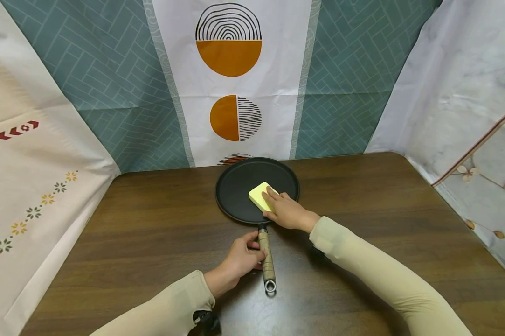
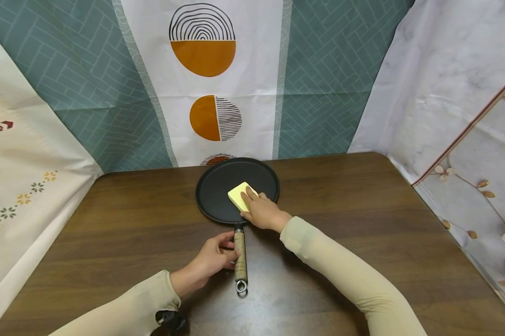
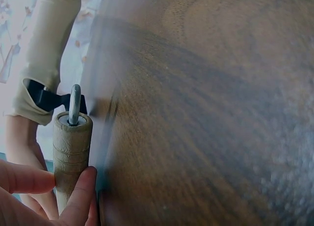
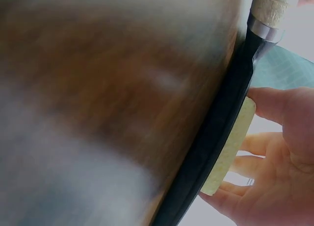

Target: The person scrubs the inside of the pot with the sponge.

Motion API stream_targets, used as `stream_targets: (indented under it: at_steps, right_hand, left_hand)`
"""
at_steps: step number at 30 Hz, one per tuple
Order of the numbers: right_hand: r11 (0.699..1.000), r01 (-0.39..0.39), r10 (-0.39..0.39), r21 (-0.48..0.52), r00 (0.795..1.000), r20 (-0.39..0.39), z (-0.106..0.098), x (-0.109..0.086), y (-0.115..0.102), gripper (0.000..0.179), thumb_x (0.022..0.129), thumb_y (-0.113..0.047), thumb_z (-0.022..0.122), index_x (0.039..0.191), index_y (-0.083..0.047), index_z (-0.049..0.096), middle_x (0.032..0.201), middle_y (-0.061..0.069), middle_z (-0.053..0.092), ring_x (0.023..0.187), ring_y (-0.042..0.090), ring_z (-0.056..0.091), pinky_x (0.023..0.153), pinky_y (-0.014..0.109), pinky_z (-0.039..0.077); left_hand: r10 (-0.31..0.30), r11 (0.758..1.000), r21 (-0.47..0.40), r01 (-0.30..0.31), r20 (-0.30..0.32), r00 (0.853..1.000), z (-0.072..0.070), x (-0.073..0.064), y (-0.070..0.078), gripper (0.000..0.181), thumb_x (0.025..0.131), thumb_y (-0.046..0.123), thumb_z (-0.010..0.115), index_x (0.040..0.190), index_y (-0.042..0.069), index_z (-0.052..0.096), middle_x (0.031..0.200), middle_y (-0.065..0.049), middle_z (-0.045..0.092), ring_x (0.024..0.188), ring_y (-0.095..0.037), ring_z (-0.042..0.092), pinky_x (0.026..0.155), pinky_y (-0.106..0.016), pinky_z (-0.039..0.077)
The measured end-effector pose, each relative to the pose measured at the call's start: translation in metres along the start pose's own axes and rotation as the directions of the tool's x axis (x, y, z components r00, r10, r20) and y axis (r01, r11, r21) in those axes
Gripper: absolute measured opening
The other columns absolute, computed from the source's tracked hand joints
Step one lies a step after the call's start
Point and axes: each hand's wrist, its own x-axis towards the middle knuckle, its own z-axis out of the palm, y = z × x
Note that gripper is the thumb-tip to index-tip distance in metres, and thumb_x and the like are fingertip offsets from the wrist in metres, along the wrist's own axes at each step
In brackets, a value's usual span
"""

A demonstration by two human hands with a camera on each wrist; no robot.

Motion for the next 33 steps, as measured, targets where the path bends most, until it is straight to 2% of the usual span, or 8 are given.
stream_targets:
  at_steps: [9,26,33]
  right_hand:
    - [0.999,0.041,-0.040,-0.029,0.999,0.034,0.002,0.007,-0.007,0.062,0.099,-0.030,0.054,0.149,-0.001,0.030,0.155,0.021,0.021,0.116,0.042,0.047,0.100,0.048,0.044]
    - [0.995,0.097,-0.098,0.010,0.994,0.058,0.002,0.014,-0.023,0.060,0.100,-0.028,0.054,0.149,-0.002,0.032,0.155,0.021,0.021,0.118,0.044,0.046,0.098,0.051,0.046]
    - [0.996,0.089,-0.089,0.003,0.994,0.062,0.003,0.017,-0.029,0.059,0.099,-0.028,0.054,0.149,-0.003,0.033,0.155,0.019,0.021,0.118,0.042,0.046,0.099,0.050,0.045]
  left_hand:
    - [0.008,1.000,-0.003,-0.008,0.002,1.000,0.000,0.001,0.001,0.062,0.086,-0.009,0.060,0.140,-0.014,0.032,0.104,-0.019,0.045,0.077,-0.018,0.056,0.066,-0.035,0.060]
    - [0.010,1.000,0.012,-0.010,0.000,1.000,0.000,0.000,0.002,0.062,0.087,-0.007,0.061,0.141,-0.015,0.031,0.105,-0.019,0.045,0.076,-0.017,0.056,0.065,-0.036,0.060]
    - [0.009,1.000,0.013,-0.009,-0.005,1.000,0.001,0.000,0.001,0.063,0.087,-0.007,0.061,0.141,-0.016,0.030,0.106,-0.020,0.045,0.076,-0.017,0.057,0.065,-0.037,0.060]
